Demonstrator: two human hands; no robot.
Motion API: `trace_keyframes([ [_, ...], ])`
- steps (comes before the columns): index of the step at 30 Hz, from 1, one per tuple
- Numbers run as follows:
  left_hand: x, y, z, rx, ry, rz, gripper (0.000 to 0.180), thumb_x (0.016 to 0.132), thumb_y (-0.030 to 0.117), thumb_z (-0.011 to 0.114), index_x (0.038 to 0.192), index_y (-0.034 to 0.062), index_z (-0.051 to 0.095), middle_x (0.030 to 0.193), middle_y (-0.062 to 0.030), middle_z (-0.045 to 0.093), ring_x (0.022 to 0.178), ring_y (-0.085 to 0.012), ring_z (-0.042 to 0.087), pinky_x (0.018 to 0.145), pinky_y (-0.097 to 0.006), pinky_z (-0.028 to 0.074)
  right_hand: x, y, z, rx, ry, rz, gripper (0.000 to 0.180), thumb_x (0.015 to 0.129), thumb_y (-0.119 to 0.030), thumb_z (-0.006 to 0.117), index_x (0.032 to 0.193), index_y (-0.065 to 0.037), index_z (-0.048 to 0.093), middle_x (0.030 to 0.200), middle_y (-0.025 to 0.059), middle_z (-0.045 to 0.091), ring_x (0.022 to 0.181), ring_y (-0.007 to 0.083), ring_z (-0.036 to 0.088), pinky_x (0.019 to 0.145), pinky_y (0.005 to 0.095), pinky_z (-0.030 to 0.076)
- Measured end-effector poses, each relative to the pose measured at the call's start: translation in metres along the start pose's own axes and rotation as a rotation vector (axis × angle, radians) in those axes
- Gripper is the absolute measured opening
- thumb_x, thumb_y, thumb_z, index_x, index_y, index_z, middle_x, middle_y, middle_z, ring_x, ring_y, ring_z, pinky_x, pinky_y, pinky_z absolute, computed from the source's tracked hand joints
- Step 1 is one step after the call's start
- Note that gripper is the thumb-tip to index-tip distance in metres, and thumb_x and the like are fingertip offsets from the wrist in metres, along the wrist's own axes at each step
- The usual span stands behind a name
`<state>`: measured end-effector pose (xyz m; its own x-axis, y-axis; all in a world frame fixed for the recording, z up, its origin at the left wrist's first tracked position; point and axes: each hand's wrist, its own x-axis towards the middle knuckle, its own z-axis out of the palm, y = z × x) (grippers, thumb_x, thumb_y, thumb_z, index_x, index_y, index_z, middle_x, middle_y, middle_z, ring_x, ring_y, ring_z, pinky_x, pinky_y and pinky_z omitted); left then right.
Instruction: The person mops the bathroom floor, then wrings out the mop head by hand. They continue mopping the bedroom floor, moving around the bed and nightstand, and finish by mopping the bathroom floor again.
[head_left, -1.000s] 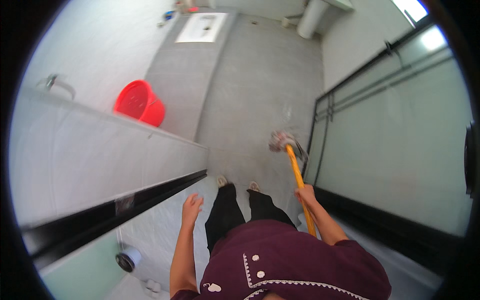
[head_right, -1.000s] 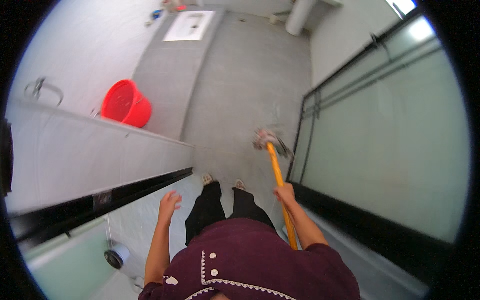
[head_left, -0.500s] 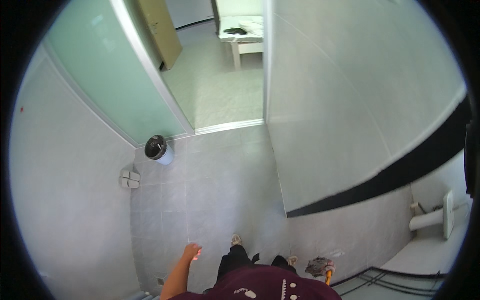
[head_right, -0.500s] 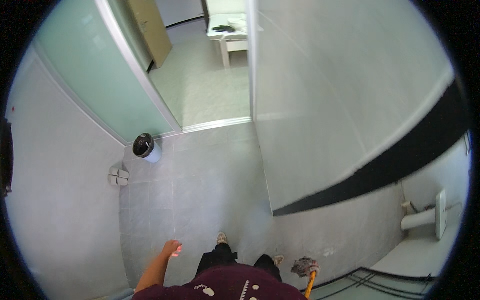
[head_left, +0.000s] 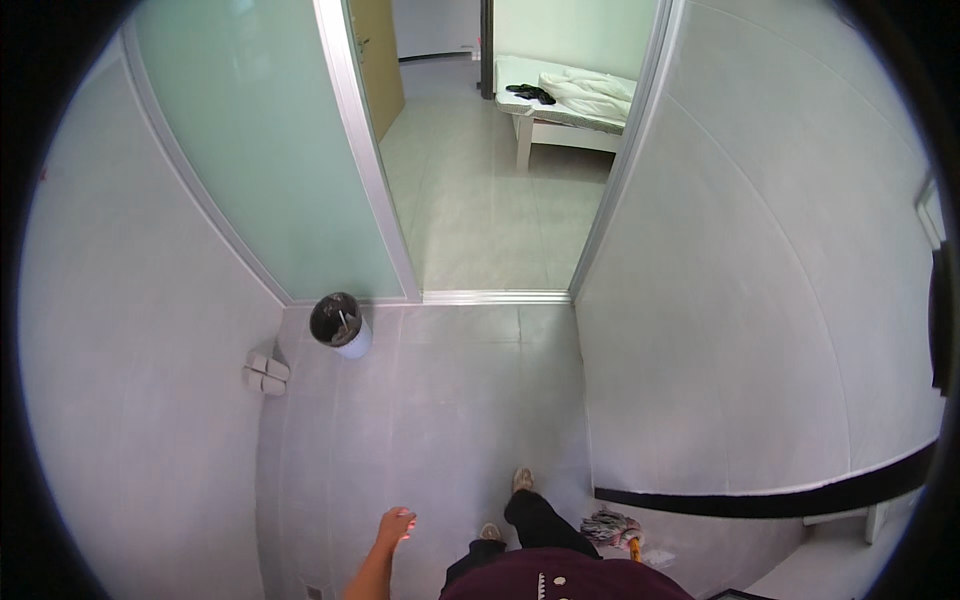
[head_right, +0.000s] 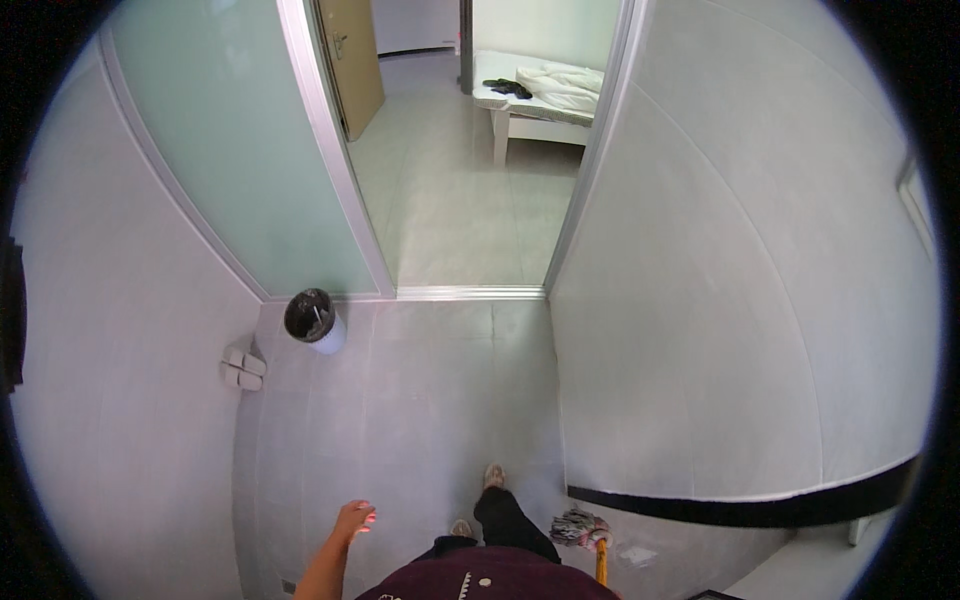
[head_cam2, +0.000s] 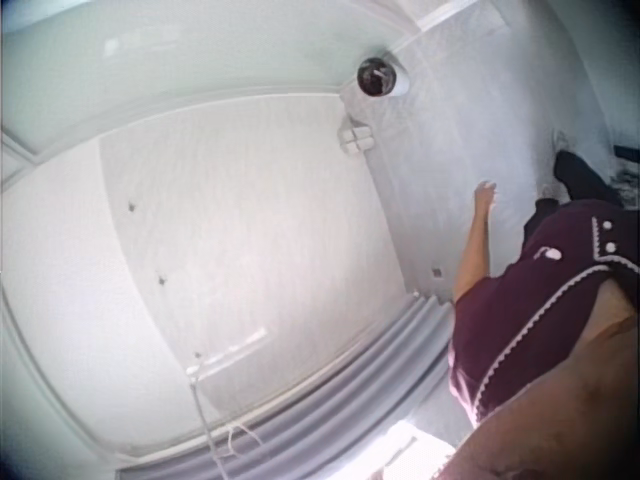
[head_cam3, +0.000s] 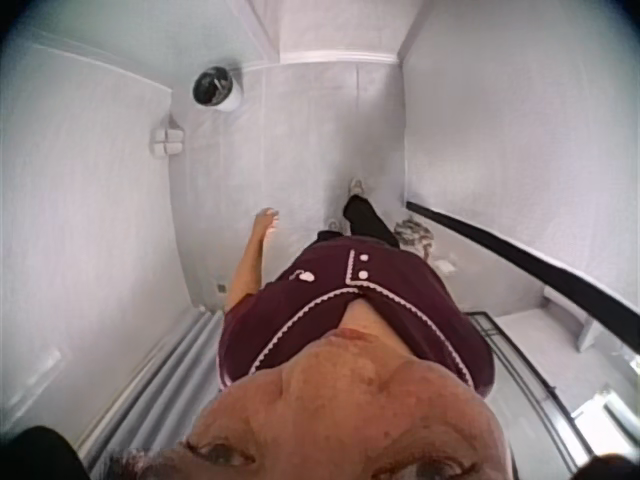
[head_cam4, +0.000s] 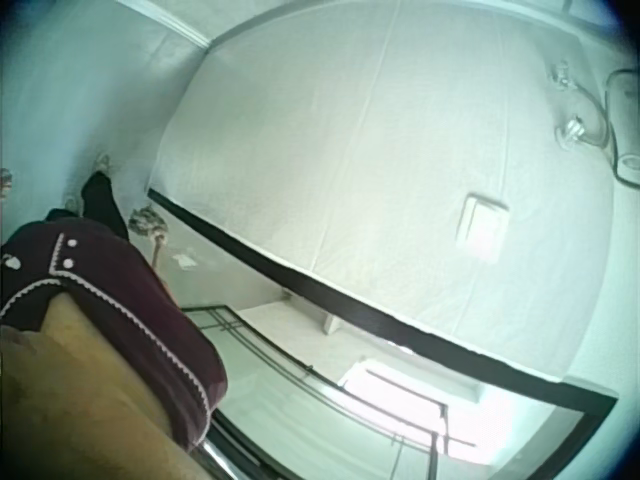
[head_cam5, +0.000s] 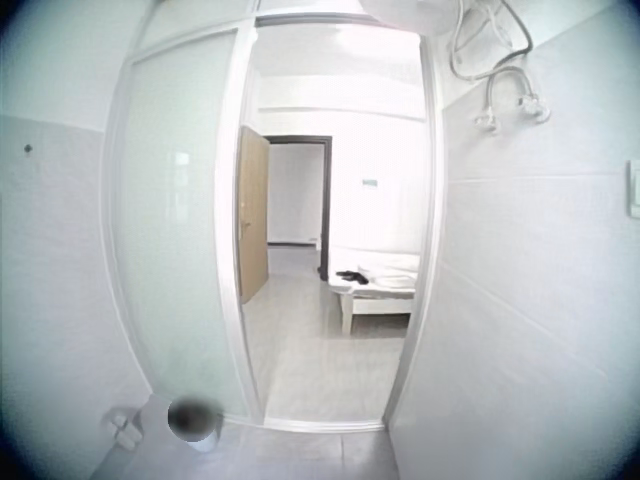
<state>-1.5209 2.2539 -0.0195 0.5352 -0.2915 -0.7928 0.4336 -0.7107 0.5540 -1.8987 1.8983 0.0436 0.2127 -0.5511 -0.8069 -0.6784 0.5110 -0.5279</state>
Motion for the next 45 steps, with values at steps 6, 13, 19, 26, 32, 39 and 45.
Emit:
trace_keyframes([
  [6,0.071,0.092,-0.005,0.075,0.02,0.04,0.042,0.085,0.023,0.067,0.121,0.004,0.056,0.096,-0.0095,0.069,0.085,-0.02,0.067,0.068,-0.037,0.055,0.086,-0.066,0.008,-0.033,-0.026,0.071,0.016,0.073,-0.013,0.064,0.064,-0.002,0.059,0.055,0.01,0.054,0.044,0.0225,0.052,0.04,0.0362,0.04],
  [13,0.122,0.117,-0.073,-0.085,0.177,-0.135,0.036,0.083,0.019,0.065,0.113,0.0009,0.059,0.089,-0.0098,0.069,0.075,-0.0187,0.068,0.058,-0.038,0.057,0.201,-0.221,0.022,-0.127,-0.086,-0.028,0.016,0.073,-0.013,0.066,0.064,-0.001,0.059,0.055,0.0101,0.055,0.044,0.0223,0.052,0.04,0.0362,0.04],
  [19,0.164,0.123,-0.09,-0.24,0.173,-0.293,0.025,0.086,0.018,0.062,0.104,0.0022,0.061,0.087,-0.0105,0.067,0.078,-0.0223,0.067,0.06,-0.04,0.057,0.282,-0.373,0.057,-0.159,-0.15,-0.132,0.016,0.072,-0.013,0.066,0.064,-0.001,0.06,0.055,0.0102,0.055,0.044,0.0221,0.053,0.04,0.0362,0.041],
  [26,0.282,0.23,-0.089,-0.16,0.116,-0.333,0.023,0.088,0.019,0.06,0.103,0.0025,0.061,0.089,-0.0109,0.066,0.081,-0.0237,0.067,0.066,-0.041,0.058,0.359,-0.484,0.084,-0.159,-0.108,-0.056,0.017,0.072,-0.013,0.068,0.063,-0.001,0.06,0.055,0.0103,0.056,0.044,0.022,0.053,0.04,0.0362,0.041],
  [32,0.372,0.44,-0.103,-0.183,0.137,-0.137,0.026,0.089,0.019,0.059,0.107,0.001,0.06,0.092,-0.0125,0.067,0.083,-0.0232,0.067,0.067,-0.041,0.057,0.413,-0.56,0.078,-0.108,-0.041,0.051,0.017,0.072,-0.012,0.068,0.063,0.0,0.06,0.055,0.0104,0.056,0.045,0.0218,0.053,0.04,0.0362,0.041],
  [39,0.465,0.6,-0.097,-0.267,0.055,-0.081,0.034,0.088,0.018,0.061,0.117,0.0004,0.056,0.095,-0.0127,0.069,0.083,-0.021,0.068,0.063,-0.037,0.057,0.483,-0.694,0.101,-0.057,0.0,0.063,0.017,0.071,-0.012,0.07,0.063,0.0,0.061,0.055,0.0105,0.057,0.045,0.0217,0.054,0.04,0.0362,0.041],
  [45,0.529,0.637,-0.082,-0.108,0.025,-0.203,0.03,0.087,0.021,0.061,0.11,0.0019,0.059,0.094,-0.0115,0.069,0.084,-0.0234,0.068,0.063,-0.039,0.056,0.586,-0.815,0.096,-0.077,-0.014,0.096,0.018,0.071,-0.012,0.071,0.062,0.0,0.061,0.055,0.0106,0.057,0.045,0.0215,0.054,0.04,0.0361,0.042],
])
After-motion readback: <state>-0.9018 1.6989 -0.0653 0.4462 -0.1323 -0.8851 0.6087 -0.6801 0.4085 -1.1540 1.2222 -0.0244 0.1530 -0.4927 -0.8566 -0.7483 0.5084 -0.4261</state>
